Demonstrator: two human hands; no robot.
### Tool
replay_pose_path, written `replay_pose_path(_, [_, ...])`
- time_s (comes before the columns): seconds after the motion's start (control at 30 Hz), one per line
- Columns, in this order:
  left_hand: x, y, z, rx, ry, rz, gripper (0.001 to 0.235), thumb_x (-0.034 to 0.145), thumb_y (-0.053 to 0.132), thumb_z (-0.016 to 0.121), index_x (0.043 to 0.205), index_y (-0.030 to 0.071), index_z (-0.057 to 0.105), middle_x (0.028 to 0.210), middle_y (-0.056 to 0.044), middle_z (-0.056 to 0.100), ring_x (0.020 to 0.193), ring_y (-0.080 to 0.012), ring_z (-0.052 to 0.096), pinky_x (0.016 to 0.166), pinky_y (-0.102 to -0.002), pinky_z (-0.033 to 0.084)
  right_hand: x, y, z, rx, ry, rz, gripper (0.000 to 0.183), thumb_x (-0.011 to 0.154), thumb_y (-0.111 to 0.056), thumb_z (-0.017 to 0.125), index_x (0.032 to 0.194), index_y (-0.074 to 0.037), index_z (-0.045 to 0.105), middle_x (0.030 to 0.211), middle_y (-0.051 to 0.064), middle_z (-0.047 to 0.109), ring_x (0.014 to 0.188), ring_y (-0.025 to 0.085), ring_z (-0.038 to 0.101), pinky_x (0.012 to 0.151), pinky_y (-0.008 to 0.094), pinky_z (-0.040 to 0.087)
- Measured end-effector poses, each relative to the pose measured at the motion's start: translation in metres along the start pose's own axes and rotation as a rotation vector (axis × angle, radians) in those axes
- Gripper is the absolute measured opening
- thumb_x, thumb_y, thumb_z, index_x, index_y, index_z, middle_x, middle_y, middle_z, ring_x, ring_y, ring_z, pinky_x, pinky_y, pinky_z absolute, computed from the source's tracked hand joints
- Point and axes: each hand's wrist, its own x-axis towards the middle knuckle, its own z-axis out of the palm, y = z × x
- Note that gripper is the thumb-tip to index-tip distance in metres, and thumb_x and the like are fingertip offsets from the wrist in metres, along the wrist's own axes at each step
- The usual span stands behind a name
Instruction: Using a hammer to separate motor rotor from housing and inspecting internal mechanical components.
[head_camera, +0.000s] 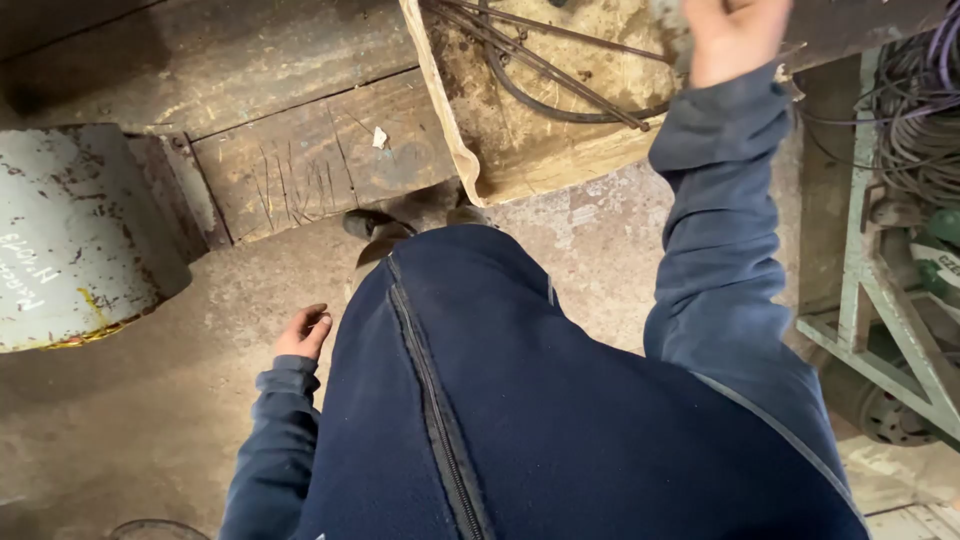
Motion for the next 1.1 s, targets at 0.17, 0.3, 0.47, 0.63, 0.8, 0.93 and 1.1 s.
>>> replay_pose_path(0.17, [-0.004,0.009,0.006,0.020,0.041,-0.010,0.044,0.095,0.029,0.070,0.133,0.009,0.066,0.118,-0.012,0.074,0.110,-0.0218,0.069,0.096,-0.036,0.054,-0.010,-0.051,0.057,-0.518,-0.262,-0.138,0.018,0.108,-0.018,0.074,0.101,-0.002,0.069,0.089,0.013,0.068,0.080,0.034,0.065,0.070,0.045,0.050])
replay_pose_path(0.3, [-0.018,0.003,0.015,0.181,0.104,-0.016,0.044,0.093,0.033,0.072,0.131,0.012,0.070,0.115,-0.013,0.077,0.106,-0.0217,0.074,0.097,-0.035,0.057,-0.022,-0.018,0.071,-0.716,-0.360,-0.213,0.025,0.099,-0.027,0.077,0.103,-0.004,0.068,0.093,0.022,0.065,0.089,0.044,0.064,0.074,0.048,0.051])
replay_pose_path(0.47, [-0.022,-0.028,0.042,0.031,0.129,0.046,0.048,0.092,0.035,0.070,0.130,0.006,0.067,0.121,-0.016,0.073,0.110,-0.0263,0.071,0.097,-0.037,0.056,-0.022,-0.003,0.053,-0.752,-0.561,-0.175,0.031,0.093,-0.026,0.077,0.111,-0.002,0.068,0.096,0.020,0.068,0.087,0.038,0.067,0.080,0.046,0.054])
replay_pose_path(0.63, [-0.045,0.004,0.056,-0.033,0.188,-0.106,0.049,0.091,0.037,0.070,0.131,0.009,0.066,0.117,-0.014,0.074,0.106,-0.0260,0.072,0.094,-0.037,0.056,-0.008,0.043,0.030,-0.707,-0.649,-0.117,0.030,0.097,-0.022,0.076,0.111,0.002,0.064,0.095,0.013,0.070,0.084,0.023,0.065,0.082,0.036,0.054])
replay_pose_path(0.8, [-0.066,-0.020,0.082,-0.163,0.146,-0.048,0.047,0.089,0.034,0.068,0.129,0.008,0.066,0.110,-0.014,0.076,0.100,-0.0246,0.072,0.091,-0.037,0.057,0.002,0.055,0.024,-0.571,-0.631,-0.026,0.023,0.104,-0.014,0.072,0.109,0.007,0.064,0.100,0.007,0.071,0.089,0.015,0.064,0.084,0.032,0.054])
replay_pose_path(0.93, [-0.087,-0.024,0.083,-0.129,0.201,-0.129,0.046,0.092,0.037,0.067,0.129,0.010,0.068,0.110,-0.014,0.075,0.101,-0.0241,0.072,0.093,-0.037,0.056,-0.008,-0.012,0.072,-0.557,-0.465,-0.085,0.022,0.105,-0.010,0.072,0.120,0.007,0.068,0.103,0.005,0.068,0.089,0.015,0.061,0.082,0.034,0.053])
replay_pose_path(1.1, [-0.068,-0.047,0.072,-0.141,0.166,-0.075,0.045,0.093,0.039,0.066,0.128,0.010,0.069,0.111,-0.014,0.076,0.103,-0.0253,0.072,0.093,-0.037,0.055,-0.043,-0.057,0.090,-0.499,-0.311,-0.142,0.017,0.107,-0.009,0.065,0.116,0.004,0.066,0.100,0.003,0.066,0.085,0.014,0.059,0.082,0.029,0.052])
